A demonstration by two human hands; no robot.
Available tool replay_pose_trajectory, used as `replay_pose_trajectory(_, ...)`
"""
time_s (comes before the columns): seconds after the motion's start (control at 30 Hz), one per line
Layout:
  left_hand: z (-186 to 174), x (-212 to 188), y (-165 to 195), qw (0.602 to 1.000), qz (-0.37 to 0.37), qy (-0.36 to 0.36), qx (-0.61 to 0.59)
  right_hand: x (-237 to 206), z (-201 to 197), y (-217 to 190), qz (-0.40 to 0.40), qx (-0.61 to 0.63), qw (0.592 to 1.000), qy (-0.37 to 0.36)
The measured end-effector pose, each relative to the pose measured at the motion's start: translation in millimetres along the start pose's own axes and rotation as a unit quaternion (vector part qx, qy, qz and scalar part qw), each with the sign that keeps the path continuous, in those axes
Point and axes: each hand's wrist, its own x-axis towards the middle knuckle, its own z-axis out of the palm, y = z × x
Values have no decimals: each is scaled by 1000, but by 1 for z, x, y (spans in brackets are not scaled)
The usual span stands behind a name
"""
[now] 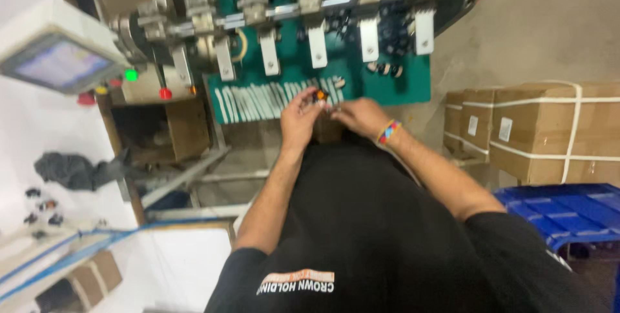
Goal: The person stands at an industrial machine, picks up small black cylindrical components one at a time, and fits them into the machine's fixtures on the green work surface. They occasionally adjust parts already seated in the machine and operate the machine's lever and controls.
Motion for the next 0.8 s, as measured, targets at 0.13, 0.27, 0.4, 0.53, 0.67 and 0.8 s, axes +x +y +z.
replay_pose_trajectory(0.13, -24, -12, -13, 999, 24, 37, 15, 31, 14, 49, -39, -119, 989, 80)
replay_pose_trajectory(0.27, -56, -23, -22, 997, -6, 78, 28, 45, 12, 64, -46, -209, 973, 82)
replay_pose_trajectory(0.4, -90, -33, -26, 995, -19, 100, -8, 44, 13, 63, 51, -289, 945, 142)
replay_pose_trajectory(0.53, -123, -37, -27, 995, -37, 85, -29, 38, 37, 46, 6, -189, 971, 149)
replay_pose_trajectory(0.67, -154, -38, -24, 998, -47, 51, -11, 47, 52, 39, 58, -257, 954, 141)
replay_pose_trajectory(0.8, -182, -38, -19, 998, -62, 30, -5, 69, 49, 42, 27, -262, 908, 325)
